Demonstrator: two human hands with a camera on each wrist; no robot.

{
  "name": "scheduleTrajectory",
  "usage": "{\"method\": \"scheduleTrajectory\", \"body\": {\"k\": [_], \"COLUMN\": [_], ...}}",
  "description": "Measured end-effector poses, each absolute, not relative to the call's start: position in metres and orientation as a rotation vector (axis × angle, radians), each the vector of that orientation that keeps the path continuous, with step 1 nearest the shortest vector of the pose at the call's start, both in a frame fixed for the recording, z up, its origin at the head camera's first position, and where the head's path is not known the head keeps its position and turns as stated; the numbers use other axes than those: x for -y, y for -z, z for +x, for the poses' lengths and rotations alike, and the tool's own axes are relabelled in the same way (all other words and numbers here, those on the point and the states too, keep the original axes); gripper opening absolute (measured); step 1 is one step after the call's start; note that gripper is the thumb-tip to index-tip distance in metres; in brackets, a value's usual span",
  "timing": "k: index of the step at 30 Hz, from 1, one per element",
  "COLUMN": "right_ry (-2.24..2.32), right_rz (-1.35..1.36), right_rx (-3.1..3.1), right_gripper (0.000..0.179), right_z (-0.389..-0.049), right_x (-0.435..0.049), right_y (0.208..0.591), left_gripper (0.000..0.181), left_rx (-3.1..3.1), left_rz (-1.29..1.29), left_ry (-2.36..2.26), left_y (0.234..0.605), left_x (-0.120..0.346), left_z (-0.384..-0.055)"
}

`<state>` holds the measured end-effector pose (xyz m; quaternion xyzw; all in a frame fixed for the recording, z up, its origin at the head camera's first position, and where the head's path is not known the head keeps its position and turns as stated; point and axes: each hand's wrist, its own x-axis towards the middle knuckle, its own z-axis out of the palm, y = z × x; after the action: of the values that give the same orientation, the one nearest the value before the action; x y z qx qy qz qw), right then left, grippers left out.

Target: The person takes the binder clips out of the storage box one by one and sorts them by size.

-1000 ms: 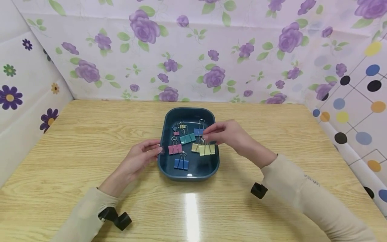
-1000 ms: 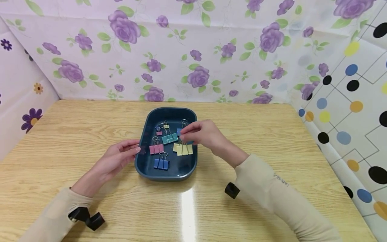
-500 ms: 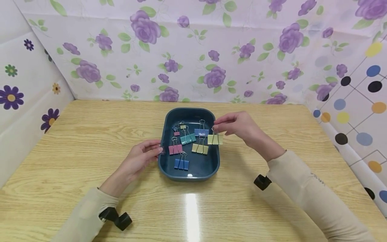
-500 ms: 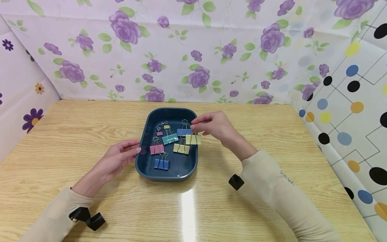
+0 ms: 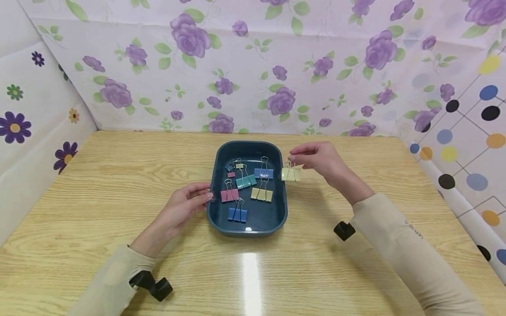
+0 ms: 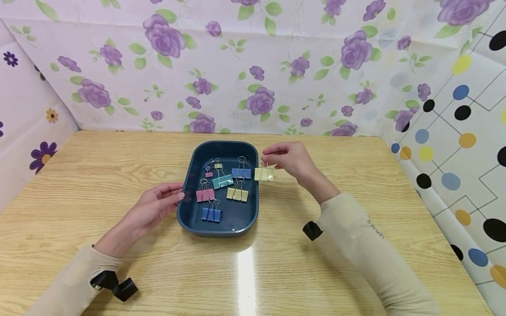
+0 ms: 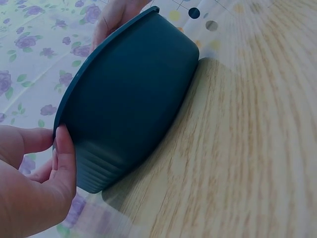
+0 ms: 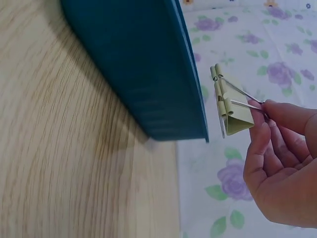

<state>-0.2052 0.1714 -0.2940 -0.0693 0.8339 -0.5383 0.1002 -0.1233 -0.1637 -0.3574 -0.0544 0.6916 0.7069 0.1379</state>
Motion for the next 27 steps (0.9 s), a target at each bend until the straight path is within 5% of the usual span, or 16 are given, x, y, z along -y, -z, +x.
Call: {"method": "scheduleTrajectory", "body": {"k": [27], "right_ry": [1.609], "right_rz": [-0.131], "right_rx": [-2.393], "right_gripper": [0.032], "right_z": [-0.226], "right_x": [-0.190], "right_y": [0.347], "left_gripper": [0.044], "left_rx": [-1.982], "left_rz": [-0.148], "left_ry": [-2.060], "left_y": [0.357], "left_x": [0.163], "left_z": [-0.123]}}
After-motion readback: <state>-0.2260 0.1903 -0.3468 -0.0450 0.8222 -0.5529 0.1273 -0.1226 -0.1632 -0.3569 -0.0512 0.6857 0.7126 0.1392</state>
